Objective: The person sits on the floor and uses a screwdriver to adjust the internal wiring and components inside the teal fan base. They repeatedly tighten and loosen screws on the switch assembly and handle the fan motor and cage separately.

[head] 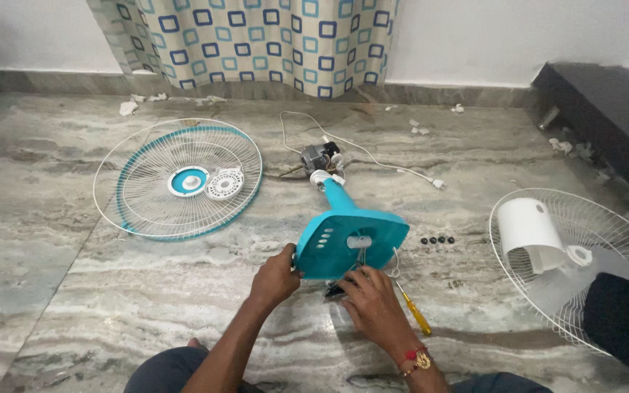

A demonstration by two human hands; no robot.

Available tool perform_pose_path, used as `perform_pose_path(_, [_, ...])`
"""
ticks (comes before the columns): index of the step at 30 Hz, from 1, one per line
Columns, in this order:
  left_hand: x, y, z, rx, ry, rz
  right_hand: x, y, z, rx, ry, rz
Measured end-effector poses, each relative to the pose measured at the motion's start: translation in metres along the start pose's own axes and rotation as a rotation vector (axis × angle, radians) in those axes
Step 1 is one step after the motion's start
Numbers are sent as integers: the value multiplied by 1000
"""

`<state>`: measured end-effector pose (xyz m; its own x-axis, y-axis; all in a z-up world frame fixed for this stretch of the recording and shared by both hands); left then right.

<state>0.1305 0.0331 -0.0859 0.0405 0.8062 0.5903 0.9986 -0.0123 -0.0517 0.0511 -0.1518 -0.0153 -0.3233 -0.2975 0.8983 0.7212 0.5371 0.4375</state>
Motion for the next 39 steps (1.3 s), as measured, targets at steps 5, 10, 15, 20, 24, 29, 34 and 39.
perform_pose_path(5, [8,-8,-29,-63,-150,-7,33,-10,-25,-164,63,-49])
perform_pose_path(10, [15,-18,-48,-94,-159,-5,49,-27,-59,-293,115,-132])
perform_pose_path(15, [27,-26,-49,5,-115,20,50,-46,-100,-371,156,-128])
perform_pose_path(20, [47,-31,-61,-37,-253,-29,50,-58,-148,-499,171,-87])
perform_pose_path(24, [56,-19,-66,-78,-449,-71,42,-59,-184,-679,363,-16])
perform_pose_path(29, [50,29,-43,-55,-531,-95,29,-36,-197,-823,566,-6])
perform_pose_path(34, [17,97,-2,49,-500,-98,53,35,-160,-563,394,-122])
perform_pose_path(39, [-48,145,43,285,-691,19,56,94,-118,-299,226,-154])
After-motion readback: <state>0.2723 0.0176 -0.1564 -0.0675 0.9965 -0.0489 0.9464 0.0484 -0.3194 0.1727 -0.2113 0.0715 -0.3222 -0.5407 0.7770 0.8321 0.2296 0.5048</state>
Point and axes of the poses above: each hand's wrist, its own y-axis towards the middle knuckle, its own x-axis out of the back of the hand, z = x × y, the point moved 10 cm from there along y, towards the middle knuckle, and after that the axes turned 13 degrees about -y, right-handed, at the moved point
